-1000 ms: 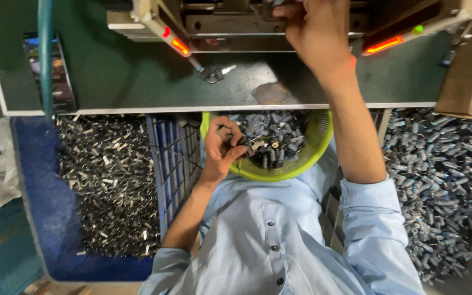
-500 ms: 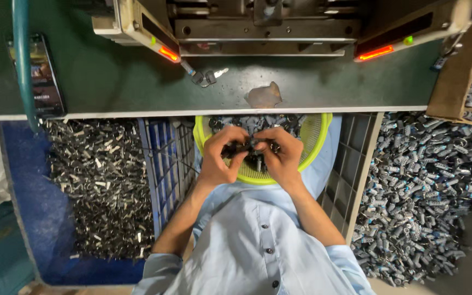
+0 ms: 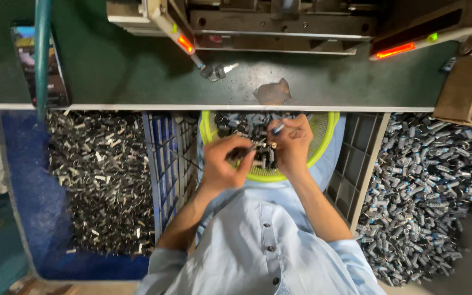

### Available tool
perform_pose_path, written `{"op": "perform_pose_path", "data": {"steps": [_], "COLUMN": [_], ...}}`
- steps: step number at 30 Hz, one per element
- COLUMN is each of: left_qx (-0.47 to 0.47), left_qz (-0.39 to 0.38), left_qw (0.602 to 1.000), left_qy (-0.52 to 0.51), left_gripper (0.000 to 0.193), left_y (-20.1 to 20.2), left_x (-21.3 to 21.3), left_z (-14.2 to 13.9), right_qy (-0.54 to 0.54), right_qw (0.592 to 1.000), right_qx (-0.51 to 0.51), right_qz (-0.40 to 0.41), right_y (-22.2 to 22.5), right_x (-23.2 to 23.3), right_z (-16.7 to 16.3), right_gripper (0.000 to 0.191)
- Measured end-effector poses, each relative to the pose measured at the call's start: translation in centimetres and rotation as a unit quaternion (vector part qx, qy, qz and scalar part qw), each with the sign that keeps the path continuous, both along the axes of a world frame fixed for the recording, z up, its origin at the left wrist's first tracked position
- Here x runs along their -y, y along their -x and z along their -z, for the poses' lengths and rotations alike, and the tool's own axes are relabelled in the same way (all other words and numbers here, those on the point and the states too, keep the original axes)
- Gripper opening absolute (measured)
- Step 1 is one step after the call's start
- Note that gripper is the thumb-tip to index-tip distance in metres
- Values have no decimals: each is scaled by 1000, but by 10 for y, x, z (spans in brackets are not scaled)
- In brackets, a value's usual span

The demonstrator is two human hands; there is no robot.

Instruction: The person repeatedly picks small cylindrical key components from a green basket, inserts them into a press machine, and collects the processed parts. The person handles components one at a time, placing them into the machine and retrieving them after processing.

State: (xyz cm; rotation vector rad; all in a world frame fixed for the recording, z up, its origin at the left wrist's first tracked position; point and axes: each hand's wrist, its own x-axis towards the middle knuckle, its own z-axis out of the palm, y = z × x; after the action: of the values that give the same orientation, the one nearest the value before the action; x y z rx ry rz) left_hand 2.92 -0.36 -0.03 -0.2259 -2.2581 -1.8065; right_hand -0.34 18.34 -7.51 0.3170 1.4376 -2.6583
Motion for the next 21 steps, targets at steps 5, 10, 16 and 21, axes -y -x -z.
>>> {"op": "perform_pose_path", "data": {"steps": [5, 10, 16, 21], "left_qx": [118, 258, 292, 223], "left_qz": [28, 68, 86, 116], "left_qw": [987, 955, 861, 867], "left_qy": [-109, -129, -407, -430], "left_gripper": [18, 9, 7, 10], "left_y": [-19, -26, -30, -16], "left_x": [8, -13, -11, -1], "left_z": [32, 77, 78, 60], "right_qy": [34, -361, -591, -540], "right_qw": [999, 835, 593, 661], "right_qx": [-19, -406, -528, -510], "right_qz": [13, 90, 141, 109], "right_y": [26, 97, 185, 186], "right_x": [-3, 1, 25, 28], "right_z": [-19, -93, -123, -119], "right_gripper": [35, 36, 28, 29]}}
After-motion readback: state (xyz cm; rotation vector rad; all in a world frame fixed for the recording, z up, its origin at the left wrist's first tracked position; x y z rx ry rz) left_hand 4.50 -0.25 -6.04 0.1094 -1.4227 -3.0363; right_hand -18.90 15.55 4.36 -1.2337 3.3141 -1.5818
